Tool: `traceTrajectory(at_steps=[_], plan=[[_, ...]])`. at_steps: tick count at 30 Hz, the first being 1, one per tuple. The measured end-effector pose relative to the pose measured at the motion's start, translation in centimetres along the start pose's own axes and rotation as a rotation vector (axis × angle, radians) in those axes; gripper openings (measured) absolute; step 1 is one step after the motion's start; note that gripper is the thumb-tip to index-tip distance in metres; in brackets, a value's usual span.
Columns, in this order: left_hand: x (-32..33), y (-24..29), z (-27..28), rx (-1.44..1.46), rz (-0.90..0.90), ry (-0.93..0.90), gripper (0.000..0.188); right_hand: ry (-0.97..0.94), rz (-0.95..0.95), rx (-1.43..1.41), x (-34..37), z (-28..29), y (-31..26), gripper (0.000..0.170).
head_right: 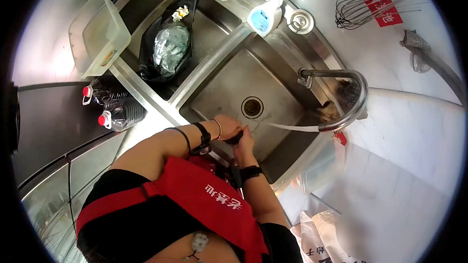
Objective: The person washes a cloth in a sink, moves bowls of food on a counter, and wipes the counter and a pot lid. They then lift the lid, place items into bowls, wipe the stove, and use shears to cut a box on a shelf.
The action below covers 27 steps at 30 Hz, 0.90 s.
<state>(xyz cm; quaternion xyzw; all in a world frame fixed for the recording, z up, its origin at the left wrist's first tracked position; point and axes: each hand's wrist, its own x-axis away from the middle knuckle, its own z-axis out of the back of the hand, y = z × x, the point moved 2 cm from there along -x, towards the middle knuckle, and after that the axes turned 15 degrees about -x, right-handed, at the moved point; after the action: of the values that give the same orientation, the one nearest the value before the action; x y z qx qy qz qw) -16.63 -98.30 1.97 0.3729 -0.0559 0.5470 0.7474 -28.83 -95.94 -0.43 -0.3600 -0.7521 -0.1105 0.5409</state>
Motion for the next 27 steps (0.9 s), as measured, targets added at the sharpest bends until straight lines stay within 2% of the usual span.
traceTrajectory(at_steps=[2,3,4,5,6,7,8,11,12,13,14,15,16,17,19,20,21,22,24,25,27], plan=[[0.0,-1.4,-0.1,-0.022,0.067,-0.033,0.029,-0.133,0.084,0.285,1.1,-0.7,-0.2,0.049],[-0.1,-1.8,0.0,-0.243,-0.053,0.042,0.031,-0.133,0.085,0.282,2.1,-1.4,-0.5,0.049],[-0.2,-2.1,0.1,-0.465,-0.178,0.117,0.033,-0.147,0.122,0.441,3.2,-2.3,-1.0,0.048],[0.2,-2.1,0.8,-0.468,-0.190,0.112,0.033,-0.155,0.158,0.596,3.9,-2.6,-1.3,0.047],[0.9,-2.2,2.4,-0.120,0.047,0.202,0.034,-0.145,0.164,0.583,3.8,-2.2,-1.8,0.047],[1.4,-2.6,3.2,0.230,0.280,0.280,0.035,-0.262,0.249,0.833,3.4,-1.9,-2.3,0.045],[1.2,-3.2,3.0,0.223,0.259,0.264,0.035,-0.372,0.332,1.081,3.3,-1.7,-2.5,0.043],[0.6,-6.4,1.6,0.274,0.226,0.449,0.039,-0.336,0.356,1.127,3.7,-0.4,-3.0,0.050],[1.7,-6.2,2.5,0.535,0.365,0.493,0.043,-0.297,0.500,1.235,4.1,0.1,-3.4,0.045],[0.7,-8.6,-0.4,0.736,0.331,0.500,0.040,-0.235,0.514,1.201,4.7,0.5,-4.0,0.045],[0.5,-9.6,-1.7,0.867,0.267,0.543,0.036,-0.274,0.604,1.308,5.7,0.5,-4.7,0.044],[1.8,-8.1,0.7,0.961,0.271,0.462,0.036,-0.311,0.690,1.420,6.7,0.7,-5.3,0.044],[2.3,-7.7,0.8,1.120,0.253,0.392,0.034,-0.255,0.697,1.398,7.4,1.3,-6.0,0.044],[3.7,-5.3,3.3,1.112,0.390,0.328,0.032,-0.232,0.664,1.331,8.1,1.8,-6.6,0.042],[3.6,-6.6,2.0,0.890,0.376,0.243,0.029,-0.186,0.641,1.253,9.7,3.1,-7.3,0.041],[3.6,-6.5,1.7,0.886,0.357,0.224,0.029,-0.268,0.606,1.016,10.5,3.4,-7.6,0.036],[3.6,-6.2,1.2,0.886,0.359,0.132,0.028,-0.345,0.572,0.778,11.4,3.7,-8.0,0.033],[3.3,-5.5,0.6,0.884,0.357,0.035,0.027,-0.315,0.586,0.768,12.4,4.1,-8.4,0.033],[2.6,-3.4,-0.3,0.873,0.305,-0.036,0.026,-0.355,0.546,0.550,15.1,4.0,-9.2,0.030],[2.2,-2.4,-0.5,0.868,0.284,-0.075,0.026,-0.328,0.565,0.538,16.0,4.6,-9.8,0.030],[1.5,0.1,-0.4,0.916,0.255,-0.140,0.024,-0.266,0.723,0.437,17.6,6.1,-11.3,0.031]])
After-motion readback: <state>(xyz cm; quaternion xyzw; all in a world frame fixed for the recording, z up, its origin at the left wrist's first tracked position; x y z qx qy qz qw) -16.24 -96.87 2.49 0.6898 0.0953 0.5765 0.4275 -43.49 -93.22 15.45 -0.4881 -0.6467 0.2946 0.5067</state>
